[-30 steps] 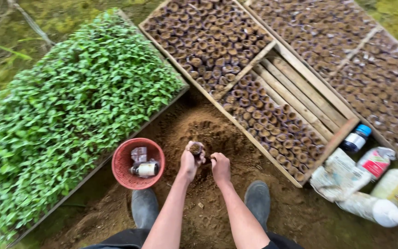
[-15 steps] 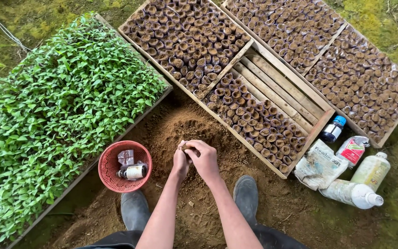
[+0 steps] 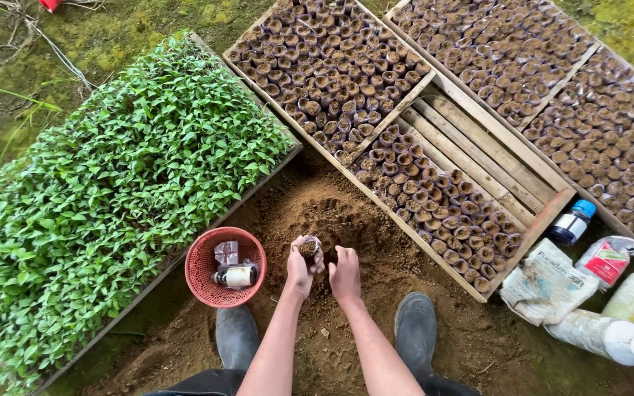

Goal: The person prepares seedlings by hand, handling small clumps of soil and organic matter, then placing seeds or small plants into individual cells of a seedling tray.

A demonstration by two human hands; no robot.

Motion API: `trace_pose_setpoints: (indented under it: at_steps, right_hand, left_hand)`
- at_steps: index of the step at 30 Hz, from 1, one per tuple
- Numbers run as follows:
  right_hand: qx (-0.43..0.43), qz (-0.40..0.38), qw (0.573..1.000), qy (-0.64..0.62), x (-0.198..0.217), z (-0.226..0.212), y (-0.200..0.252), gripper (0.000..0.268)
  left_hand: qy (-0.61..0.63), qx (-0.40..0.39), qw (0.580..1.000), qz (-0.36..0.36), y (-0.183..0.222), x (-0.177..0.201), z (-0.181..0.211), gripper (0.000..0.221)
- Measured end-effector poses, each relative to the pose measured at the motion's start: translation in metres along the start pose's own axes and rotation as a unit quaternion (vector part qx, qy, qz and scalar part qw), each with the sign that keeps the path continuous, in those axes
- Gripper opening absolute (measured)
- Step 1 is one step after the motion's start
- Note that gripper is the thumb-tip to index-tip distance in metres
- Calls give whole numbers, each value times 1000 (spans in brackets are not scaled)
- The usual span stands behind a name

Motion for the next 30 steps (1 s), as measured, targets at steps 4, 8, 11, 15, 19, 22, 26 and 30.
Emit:
trace_pose_setpoints:
  at_steps: [4,8,11,15,19,22,26,30]
  right_hand:
    - [-27,-9,1000,0,15,3,-4,25]
    - [-38,50,985,-159,55,-14,-10,9]
    - [-29,98,972,-210,96,-46,-8,8]
    - [52,140,951,-270,127,-90,1,11]
    - [159,97,950,-251,126,-107,6,11]
    - [213,113,956,-165,122,-105,9,14]
    - [272,144,951,-34,126,-110,20,10]
    - [323,187,927,26,123,-107,32,25]
  left_hand:
    - [-5,2,1000,-6,6,3,11,47]
    - [-21,-2,1000,-13,-5,4,6,46]
    - [-39,7,999,-1,-12,9,-2,44]
    - [-51,16,999,0,-11,-6,-3,43]
    - [-49,-2,996,79,10,-34,10,40]
    - [-63,-15,993,95,25,-52,24,33]
    - [-159,-89,979,90,35,-54,30,44]
    - [-199,-136,968,75,61,-77,44,41]
Point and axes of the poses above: each hand's wrist, its own y-axis away from the middle knuckle, its own x-axis out of the back of the hand, z = x × y, the point moved 2 cm from there along -y, towards the middle knuckle, and after that the axes turned 2 degrees about -z, right-handed, at the moved point
